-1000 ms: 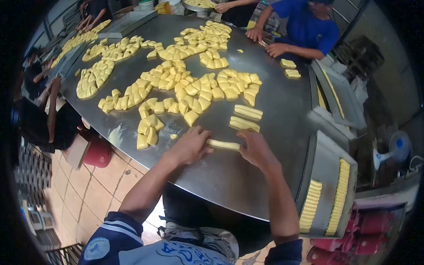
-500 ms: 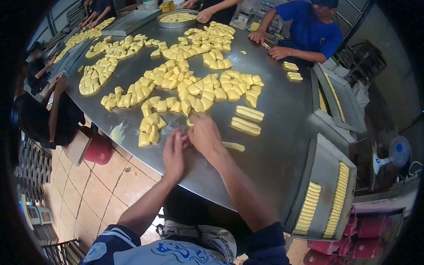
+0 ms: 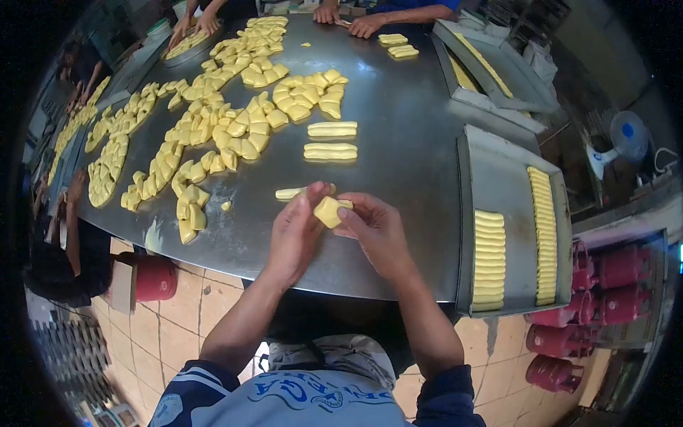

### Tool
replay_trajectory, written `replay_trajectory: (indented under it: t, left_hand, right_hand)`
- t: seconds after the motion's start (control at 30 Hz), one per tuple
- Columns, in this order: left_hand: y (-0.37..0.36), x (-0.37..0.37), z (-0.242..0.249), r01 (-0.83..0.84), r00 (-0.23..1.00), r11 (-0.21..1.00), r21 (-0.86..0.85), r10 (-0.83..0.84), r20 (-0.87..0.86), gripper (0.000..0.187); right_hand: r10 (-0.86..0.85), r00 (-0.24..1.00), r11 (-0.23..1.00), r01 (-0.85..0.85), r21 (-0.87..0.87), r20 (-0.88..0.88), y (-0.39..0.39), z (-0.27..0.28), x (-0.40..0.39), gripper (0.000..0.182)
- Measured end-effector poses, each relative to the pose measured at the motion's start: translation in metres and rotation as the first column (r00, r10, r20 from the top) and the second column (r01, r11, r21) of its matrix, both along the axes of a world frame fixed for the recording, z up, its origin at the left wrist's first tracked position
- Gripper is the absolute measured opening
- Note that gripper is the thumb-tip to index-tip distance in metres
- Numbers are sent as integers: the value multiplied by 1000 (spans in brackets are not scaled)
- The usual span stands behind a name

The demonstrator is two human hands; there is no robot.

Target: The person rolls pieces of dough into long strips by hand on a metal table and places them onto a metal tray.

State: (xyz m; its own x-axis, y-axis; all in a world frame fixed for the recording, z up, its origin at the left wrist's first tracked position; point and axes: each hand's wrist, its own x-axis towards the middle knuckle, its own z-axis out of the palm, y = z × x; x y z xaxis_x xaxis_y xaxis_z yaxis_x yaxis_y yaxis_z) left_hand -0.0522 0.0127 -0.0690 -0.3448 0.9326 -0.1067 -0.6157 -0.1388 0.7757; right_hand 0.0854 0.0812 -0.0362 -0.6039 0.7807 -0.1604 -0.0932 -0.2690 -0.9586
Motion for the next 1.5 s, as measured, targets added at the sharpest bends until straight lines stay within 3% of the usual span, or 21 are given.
replay_trajectory:
  t: [0.13, 0.17, 0.23, 0.3, 0.43, 0.5, 0.53, 0.6, 0.7, 0.77, 0.8, 0.9, 1.07, 1.1, 1.17, 1.2, 1.27, 1.3, 1.33, 1.4, 1.5]
  left_hand:
    - [2, -11, 6, 362, 915, 931, -45, -346, 209, 56]
    - [1, -8, 8, 347, 937, 931, -108, -348, 12, 53]
    - [-1, -1, 10, 287, 859, 934, -214, -350, -374, 48]
    - [-2, 1, 9, 223, 895, 950, -221, -289, -340, 44]
    - [-2, 5, 11, 157, 965, 966, -206, -194, -174, 46]
    - [-1, -3, 4, 231, 973, 946, -226, -222, 65, 48]
    - [-1, -6, 1, 266, 956, 936, -230, -226, 187, 49]
    - [-4, -1, 2, 247, 969, 946, -210, -237, 74, 52]
    - [-11, 1, 12, 186, 935, 954, -235, -245, -256, 46]
    - [-15, -2, 15, 136, 790, 956, -260, -263, -554, 39]
    - [-16, -2, 18, 74, 661, 990, -118, -137, -738, 25]
    - [-20, -8, 22, 141, 707, 984, -110, -178, -685, 21]
    - [-16, -19, 24, 239, 814, 900, -364, -390, -430, 27]
    - [-15, -19, 12, 216, 776, 896, -388, -398, -488, 30]
    - [-16, -18, -11, 163, 691, 887, -431, -415, -592, 36]
    - [-21, -19, -13, 56, 556, 859, -509, -450, -699, 44]
    - [-32, -25, -22, -185, 82, 930, -317, -307, -948, 47]
    - [-42, -28, -26, -252, -189, 952, -173, -224, -956, 48]
    - [-44, -34, -32, -255, -183, 962, -94, -143, -973, 54]
    - [-42, -44, -33, -173, -173, 973, -151, -181, -968, 55]
    - [-28, -49, -19, -98, -204, 957, -273, -288, -936, 60]
  right_hand:
    - [-3, 1000, 999, 3, 33, -15, -2, -3, 12, 28]
    - [-9, 1000, 995, 10, 97, -7, 0, -10, 14, 29]
    - [-50, 998, 977, 40, 207, 41, 1, -16, 17, 30]
    - [-120, 985, 952, 79, 296, 122, 0, -17, 20, 31]
    - [-97, 995, 960, 86, 266, 28, 1, -14, 23, 31]
    - [-77, 997, 933, 66, 355, 17, -3, -17, 22, 28]
    - [-101, 990, 867, 40, 496, 98, -4, -16, 22, 27]
    - [-182, 953, 682, -55, 730, 242, -1, -9, 24, 25]
    - [-20, 962, 877, -115, 467, 274, 9, -6, 29, 22]
    - [106, 962, 936, -181, 303, 250, 13, 0, 31, 22]
    - [162, 960, 952, -213, 219, 229, 15, 5, 31, 22]
    - [268, 938, 953, -291, 79, 221, 18, 27, 25, 20]
    - [477, 780, 866, -495, -68, 404, 43, 24, 6, 35]
    - [514, 735, 840, -537, -84, 442, 43, 15, 3, 37]
    - [381, 573, 823, -567, 16, 726, 31, -6, -6, 41]
    - [290, 468, 801, -596, 56, 835, 26, -14, -8, 43]
    - [15, 449, 784, -560, 269, 893, 22, -26, 5, 51]
    - [-124, 435, 752, -546, 371, 892, 18, -29, 14, 56]
    - [-142, 403, 756, -545, 362, 904, 25, -30, 20, 67]
    - [-159, 337, 773, -543, 329, 928, 34, -31, 26, 89]
    - [-77, 203, 774, -605, 187, 976, 46, -24, 11, 107]
